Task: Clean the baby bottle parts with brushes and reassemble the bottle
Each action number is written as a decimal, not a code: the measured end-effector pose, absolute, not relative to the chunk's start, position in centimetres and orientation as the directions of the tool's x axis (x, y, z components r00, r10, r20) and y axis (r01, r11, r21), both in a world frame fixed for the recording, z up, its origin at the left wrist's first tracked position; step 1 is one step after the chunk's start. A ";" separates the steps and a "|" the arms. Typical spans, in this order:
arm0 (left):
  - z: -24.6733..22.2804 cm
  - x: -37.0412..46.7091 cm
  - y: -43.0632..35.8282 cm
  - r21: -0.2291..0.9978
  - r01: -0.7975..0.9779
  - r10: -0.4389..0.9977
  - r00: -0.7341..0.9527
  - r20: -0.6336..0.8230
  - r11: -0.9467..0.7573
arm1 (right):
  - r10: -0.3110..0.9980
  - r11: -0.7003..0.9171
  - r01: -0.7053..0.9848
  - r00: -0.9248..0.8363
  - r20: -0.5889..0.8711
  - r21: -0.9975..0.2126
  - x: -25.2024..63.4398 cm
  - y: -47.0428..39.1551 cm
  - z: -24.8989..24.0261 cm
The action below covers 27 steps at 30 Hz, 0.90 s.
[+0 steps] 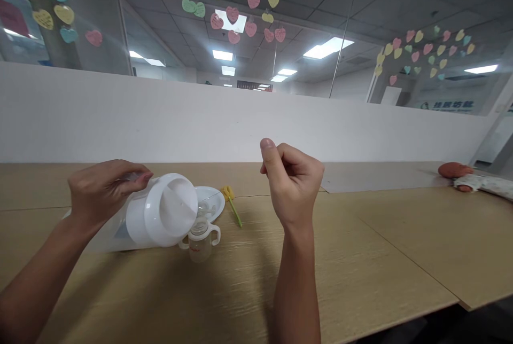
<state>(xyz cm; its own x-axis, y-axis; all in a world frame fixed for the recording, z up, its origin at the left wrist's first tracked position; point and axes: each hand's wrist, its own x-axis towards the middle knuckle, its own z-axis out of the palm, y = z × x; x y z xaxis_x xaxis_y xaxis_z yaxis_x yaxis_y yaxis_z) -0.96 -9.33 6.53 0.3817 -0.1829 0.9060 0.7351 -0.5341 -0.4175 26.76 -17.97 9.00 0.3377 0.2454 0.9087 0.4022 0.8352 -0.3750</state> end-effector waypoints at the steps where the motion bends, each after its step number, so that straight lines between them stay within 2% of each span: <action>1: 6.5 -1.0 -9.4 -0.420 0.733 -0.185 0.383 0.905 -0.534 | 0.245 0.834 0.405 0.337 0.909 -0.375 26.8 -18.0 9.0; 14: 6.6 -0.7 -9.6 -0.432 0.734 -0.206 0.383 0.900 -0.524 | 0.255 0.825 0.416 0.330 0.909 -0.383 26.8 -17.9 8.9; 21: 6.5 -1.3 -9.1 -0.392 0.733 -0.197 0.341 0.919 -0.556 | 0.258 0.825 0.415 0.328 0.909 -0.384 26.9 -17.8 8.7; 24: 6.5 -2.3 -8.3 -0.303 0.744 -0.170 0.252 0.953 -0.595 | 0.263 0.823 0.415 0.327 0.908 -0.387 26.8 -17.9 8.8; 27: 6.6 -4.1 -7.5 -0.069 0.767 -0.066 0.035 0.997 -0.638 | 0.266 0.819 0.417 0.330 0.906 -0.393 26.8 -17.9 8.8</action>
<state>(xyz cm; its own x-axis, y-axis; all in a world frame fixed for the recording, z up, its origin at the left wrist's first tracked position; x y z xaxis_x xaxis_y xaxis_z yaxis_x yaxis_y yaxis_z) -4.10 -7.49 6.60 0.0353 -0.0661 0.9972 0.7671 -0.6378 -0.0694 26.83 -17.90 8.81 0.3302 0.2664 0.9056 0.4171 0.8195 -0.3931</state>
